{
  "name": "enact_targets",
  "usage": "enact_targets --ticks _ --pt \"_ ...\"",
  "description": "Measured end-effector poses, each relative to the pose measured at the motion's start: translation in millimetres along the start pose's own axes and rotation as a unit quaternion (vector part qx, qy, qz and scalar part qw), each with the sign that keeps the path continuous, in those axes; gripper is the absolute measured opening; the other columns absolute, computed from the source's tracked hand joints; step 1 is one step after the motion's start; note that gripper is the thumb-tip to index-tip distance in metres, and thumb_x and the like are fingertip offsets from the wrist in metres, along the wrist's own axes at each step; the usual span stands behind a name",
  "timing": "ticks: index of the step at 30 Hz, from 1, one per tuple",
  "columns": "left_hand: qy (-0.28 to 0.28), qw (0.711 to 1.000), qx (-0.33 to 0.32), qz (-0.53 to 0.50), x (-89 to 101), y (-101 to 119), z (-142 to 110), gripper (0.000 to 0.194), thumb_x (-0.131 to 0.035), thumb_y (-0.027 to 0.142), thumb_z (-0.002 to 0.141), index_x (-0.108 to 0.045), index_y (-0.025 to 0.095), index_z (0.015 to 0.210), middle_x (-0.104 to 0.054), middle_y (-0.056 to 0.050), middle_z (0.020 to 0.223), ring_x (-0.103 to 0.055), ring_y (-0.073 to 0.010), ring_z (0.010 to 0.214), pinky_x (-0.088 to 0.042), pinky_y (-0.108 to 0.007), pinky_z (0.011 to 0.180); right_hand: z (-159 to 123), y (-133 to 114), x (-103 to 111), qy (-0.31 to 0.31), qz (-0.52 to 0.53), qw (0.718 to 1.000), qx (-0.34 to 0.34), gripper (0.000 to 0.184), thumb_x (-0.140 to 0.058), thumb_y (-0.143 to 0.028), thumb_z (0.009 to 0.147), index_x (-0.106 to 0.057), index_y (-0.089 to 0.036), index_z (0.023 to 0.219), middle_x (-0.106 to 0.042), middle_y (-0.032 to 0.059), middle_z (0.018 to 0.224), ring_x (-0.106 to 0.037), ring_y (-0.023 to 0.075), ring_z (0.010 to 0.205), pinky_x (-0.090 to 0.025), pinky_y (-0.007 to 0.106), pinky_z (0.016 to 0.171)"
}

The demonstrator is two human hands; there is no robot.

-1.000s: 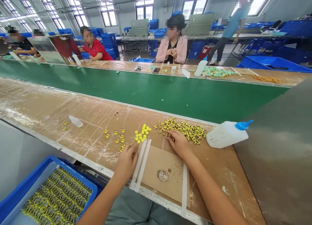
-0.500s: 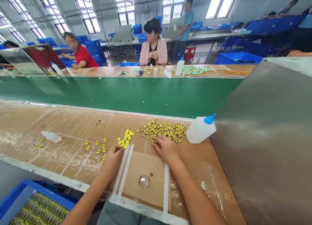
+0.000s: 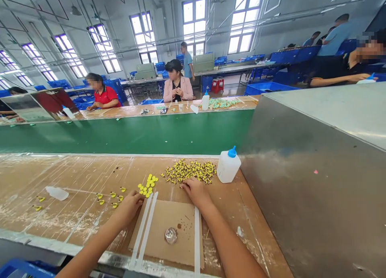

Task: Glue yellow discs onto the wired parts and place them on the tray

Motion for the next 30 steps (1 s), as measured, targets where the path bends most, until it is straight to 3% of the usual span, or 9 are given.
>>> enact_targets --ticks 3,6,9,13,16,21,27,29,30 --pt "0.007 1.000 -0.004 -0.012 1.6 4 -4 0.029 -0.041 0.011 0.087 -0.068 0.016 0.094 -0.064 -0.014 0.104 -0.061 -0.0257 0.100 -0.044 -0.038 0.095 0 9 2 0.015 0.057 0.998 -0.030 0.013 -0.064 -0.030 0.086 -0.074 -0.022 0.085 -0.073 0.0066 0.089 -0.067 0.0223 0.085 -0.053 0.036 0.082" --pt "0.021 0.999 0.000 -0.037 4.4 9 -9 0.024 -0.044 0.011 0.086 -0.066 0.018 0.093 -0.065 -0.013 0.102 -0.061 -0.0265 0.100 -0.043 -0.041 0.096 1 20 2 0.048 0.124 0.987 -0.088 0.023 -0.065 -0.040 0.084 -0.074 -0.020 0.092 -0.075 0.0072 0.086 -0.068 0.0217 0.077 -0.057 0.038 0.076" --pt "0.051 0.995 0.018 -0.085 10.2 10 -13 0.018 -0.053 0.013 0.082 -0.066 0.019 0.093 -0.066 -0.011 0.099 -0.062 -0.0263 0.099 -0.045 -0.041 0.095 2 28 0 0.073 0.205 0.966 -0.142 0.039 -0.063 -0.053 0.083 -0.072 -0.017 0.097 -0.075 0.0067 0.079 -0.070 0.0203 0.067 -0.061 0.036 0.065" --pt "0.104 0.974 0.055 -0.196 16.8 8 -13 0.024 -0.061 0.024 0.080 -0.068 0.018 0.103 -0.070 -0.011 0.100 -0.064 -0.0241 0.093 -0.050 -0.040 0.089 4 30 -1 0.093 0.293 0.934 -0.184 0.045 -0.070 -0.060 0.075 -0.071 -0.018 0.093 -0.075 0.0072 0.082 -0.072 0.0210 0.068 -0.064 0.037 0.066" --pt "0.114 0.939 0.089 -0.312 13.3 13 -12 0.036 -0.068 0.034 0.077 -0.070 0.014 0.107 -0.073 -0.011 0.097 -0.067 -0.0219 0.086 -0.054 -0.037 0.083 4 29 0 0.098 0.328 0.917 -0.206 0.045 -0.076 -0.058 0.070 -0.071 -0.018 0.089 -0.075 0.0069 0.082 -0.072 0.0211 0.068 -0.065 0.038 0.067" --pt "0.086 0.857 0.138 -0.490 -2.8 36 -12 0.049 -0.080 0.043 0.069 -0.073 0.012 0.106 -0.076 -0.013 0.094 -0.072 -0.0219 0.084 -0.057 -0.034 0.076 5 26 1 0.101 0.353 0.901 -0.231 0.045 -0.083 -0.053 0.063 -0.072 -0.018 0.088 -0.075 0.0067 0.082 -0.072 0.0202 0.067 -0.066 0.037 0.067" --pt "0.070 0.770 0.167 -0.612 -7.4 63 -22 0.045 -0.088 0.036 0.062 -0.075 0.015 0.100 -0.076 -0.009 0.092 -0.073 -0.0202 0.088 -0.056 -0.027 0.075 3 20 7 0.103 0.378 0.888 -0.241 0.048 -0.088 -0.051 0.057 -0.073 -0.017 0.086 -0.074 0.0047 0.075 -0.071 0.0189 0.066 -0.065 0.034 0.068" --pt "0.056 0.756 0.171 -0.630 -7.8 76 -37 0.043 -0.089 0.032 0.062 -0.075 0.015 0.099 -0.076 -0.008 0.088 -0.073 -0.0205 0.087 -0.055 -0.026 0.073 4 17 9 0.104 0.391 0.881 -0.247 0.048 -0.089 -0.051 0.056 -0.072 -0.017 0.085 -0.074 0.0048 0.074 -0.071 0.0192 0.066 -0.064 0.032 0.064" --pt "0.037 0.764 0.164 -0.623 -8.4 85 -49 0.040 -0.089 0.031 0.064 -0.075 0.015 0.098 -0.076 -0.008 0.086 -0.073 -0.0204 0.084 -0.055 -0.027 0.071 4 16 10 0.104 0.398 0.877 -0.250 0.048 -0.089 -0.051 0.057 -0.072 -0.017 0.086 -0.074 0.0049 0.074 -0.071 0.0195 0.067 -0.064 0.031 0.060"
Point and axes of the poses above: each hand's wrist, its own z-axis towards the middle knuckle, its own x-axis out of the back of the hand, y = z × x, the point moved 1 cm from there along z, towards the middle knuckle
